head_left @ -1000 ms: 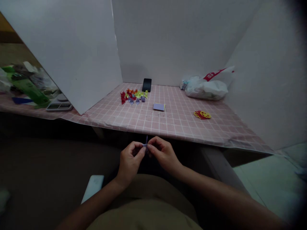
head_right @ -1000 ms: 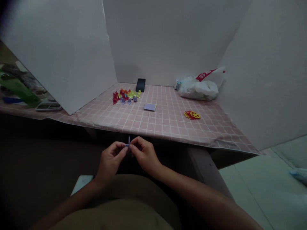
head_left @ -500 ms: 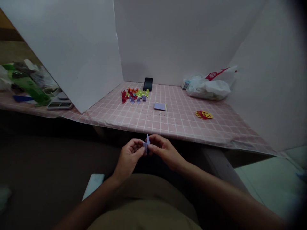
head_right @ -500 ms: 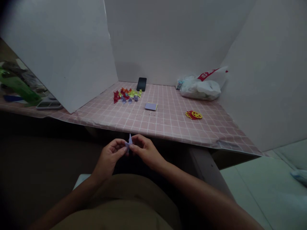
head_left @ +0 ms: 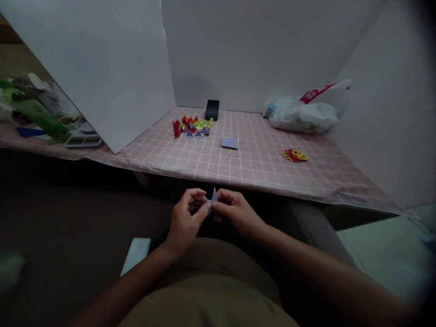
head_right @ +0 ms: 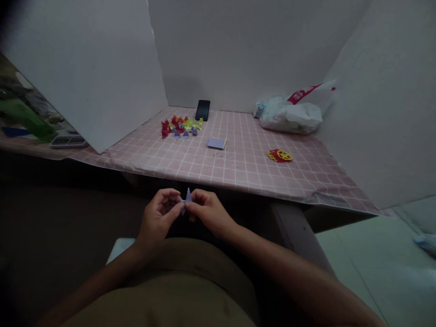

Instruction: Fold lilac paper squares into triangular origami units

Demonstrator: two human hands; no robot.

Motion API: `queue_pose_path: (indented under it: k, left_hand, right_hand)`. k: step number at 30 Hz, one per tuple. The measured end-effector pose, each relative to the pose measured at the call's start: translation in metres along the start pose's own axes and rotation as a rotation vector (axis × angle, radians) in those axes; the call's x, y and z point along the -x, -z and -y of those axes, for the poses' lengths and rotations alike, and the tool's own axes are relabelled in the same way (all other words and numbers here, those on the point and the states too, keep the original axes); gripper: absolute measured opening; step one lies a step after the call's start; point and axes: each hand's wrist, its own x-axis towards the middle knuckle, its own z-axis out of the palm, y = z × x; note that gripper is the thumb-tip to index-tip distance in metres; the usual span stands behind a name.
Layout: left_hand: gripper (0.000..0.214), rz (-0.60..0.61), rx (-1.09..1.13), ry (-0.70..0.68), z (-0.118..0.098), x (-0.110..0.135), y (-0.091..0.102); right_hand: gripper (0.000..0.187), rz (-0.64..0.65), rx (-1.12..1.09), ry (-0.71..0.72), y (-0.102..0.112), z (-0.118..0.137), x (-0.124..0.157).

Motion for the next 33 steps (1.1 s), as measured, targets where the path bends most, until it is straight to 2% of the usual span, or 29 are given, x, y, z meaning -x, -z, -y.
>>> queue_pose_path:
  k: [6,9,14,20,23,28,33]
  left_hand:
    - [0.021,-0.005,0.118,0.067,-0.0051,-0.0050,-0.0007]
    - [0.024,0.008,0.183,0.131,-0.0058,-0.0059,-0.0014]
    - [0.017,0.168,0.140,0.255,-0.0080,-0.0052,-0.0014]
    - [0.020,0.241,0.077,0.277,-0.0086,-0.0044,0.0009]
    - [0.024,0.267,0.042,0.266,-0.0067,-0.0034,0.0012]
    - [0.027,0.230,-0.012,0.181,-0.0034,-0.0010,0.0002]
    - [0.024,0.234,0.047,0.208,-0.0012,-0.0027,-0.0002]
  right_hand:
    - [0.028,0.033,-0.008,-0.004,0.0002,0.0017,0.0012]
    - [0.026,0.006,-0.012,0.014,-0.0010,0.0015,0.0017]
    - [0.027,-0.051,-0.027,0.066,-0.0001,0.0024,0.0009]
    - [0.027,-0.011,-0.029,-0.009,0.0044,0.0000,-0.0016]
    - [0.027,-0.076,-0.016,0.011,0.0016,-0.0022,-0.0004]
    - [0.028,-0.165,-0.026,0.013,-0.0039,-0.0032,0.0008]
    - [0.031,-0.094,-0.014,-0.033,-0.0020,-0.0017,-0.0019]
